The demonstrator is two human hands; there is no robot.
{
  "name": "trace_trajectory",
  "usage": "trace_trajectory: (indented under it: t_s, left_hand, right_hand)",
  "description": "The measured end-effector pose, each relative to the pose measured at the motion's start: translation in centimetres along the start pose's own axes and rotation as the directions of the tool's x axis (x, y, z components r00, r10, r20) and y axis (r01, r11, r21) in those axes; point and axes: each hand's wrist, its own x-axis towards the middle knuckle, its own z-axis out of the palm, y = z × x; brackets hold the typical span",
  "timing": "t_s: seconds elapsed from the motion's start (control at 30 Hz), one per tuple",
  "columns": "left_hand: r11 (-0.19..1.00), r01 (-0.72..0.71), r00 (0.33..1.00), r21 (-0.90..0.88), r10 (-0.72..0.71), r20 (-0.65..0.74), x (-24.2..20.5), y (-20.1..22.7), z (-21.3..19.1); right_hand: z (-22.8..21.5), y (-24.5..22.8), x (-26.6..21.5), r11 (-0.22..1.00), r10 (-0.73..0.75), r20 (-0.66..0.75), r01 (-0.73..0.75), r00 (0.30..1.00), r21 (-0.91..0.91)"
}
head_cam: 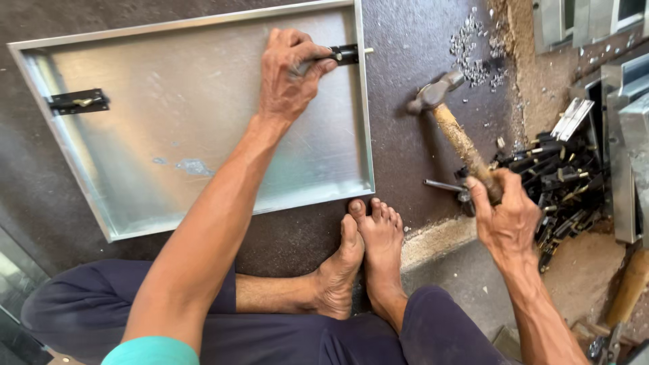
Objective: The person sits on the floor and uses a hammer to attach metal hinges to rectangular metal frames. They repeatedly pick up hinges and nails, position them on the frame, and hammer them into place. Completed frames are stacked nearby.
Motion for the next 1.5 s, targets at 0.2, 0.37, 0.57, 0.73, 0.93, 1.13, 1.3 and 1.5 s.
trace_trajectory:
  t_s: [0.2,0.37,0.57,0.73,0.93,1.13,1.3,1.5]
  left_hand:
    - [1.000,-0.014,0.999,-0.027,0.013,-0.046,0.0,0.9,-0.4]
    - [0.997,0.069,0.998,0.031,-0.069,0.001,0.9,2.3,-0.6]
    - [0.998,0.028,0.998,0.064,-0.025,-0.050,0.9,2.6,-0.3]
    - [0.995,0.073,0.997,0.075,-0.071,-0.020,1.1,2.9,-0.5]
    - [0.989,0.097,0.995,0.108,-0.099,0.008,1.3,4.5,-1.7]
    - [0.940,-0.285,0.958,0.187,0.286,0.019,-4.5,10.6,2.3]
    - [0.922,-0.380,0.768,-0.072,0.359,0.531,-9.7,18.8,12.7]
    - [0.880,-0.172,0.969,-0.442,0.233,0.087,-6.3,13.4,9.6]
  right_hand:
    - [2.7,-5.5,0.4,0.776,-0.044,0.120,-0.042,0.992,0.630]
    - [5.4,-9.2,1.8,0.687,-0.115,0.096,0.009,0.989,0.727]
    - [6.4,-10.8,4.2,0.853,-0.242,0.048,0.189,0.969,0.486]
    - [5.9,-11.5,3.7,0.770,-0.295,-0.065,0.278,0.953,0.575]
    - [5.0,-9.5,3.8,0.720,-0.119,0.079,0.032,0.990,0.693]
    - [-0.3,-1.5,1.6,0.637,-0.008,-0.145,0.117,0.989,0.762]
    - [-1.0,0.8,0.3,0.467,0.168,-0.010,-0.070,0.986,0.882]
    - [-0.8,1.8,-2.5,0.593,0.167,0.025,-0.121,0.986,0.796]
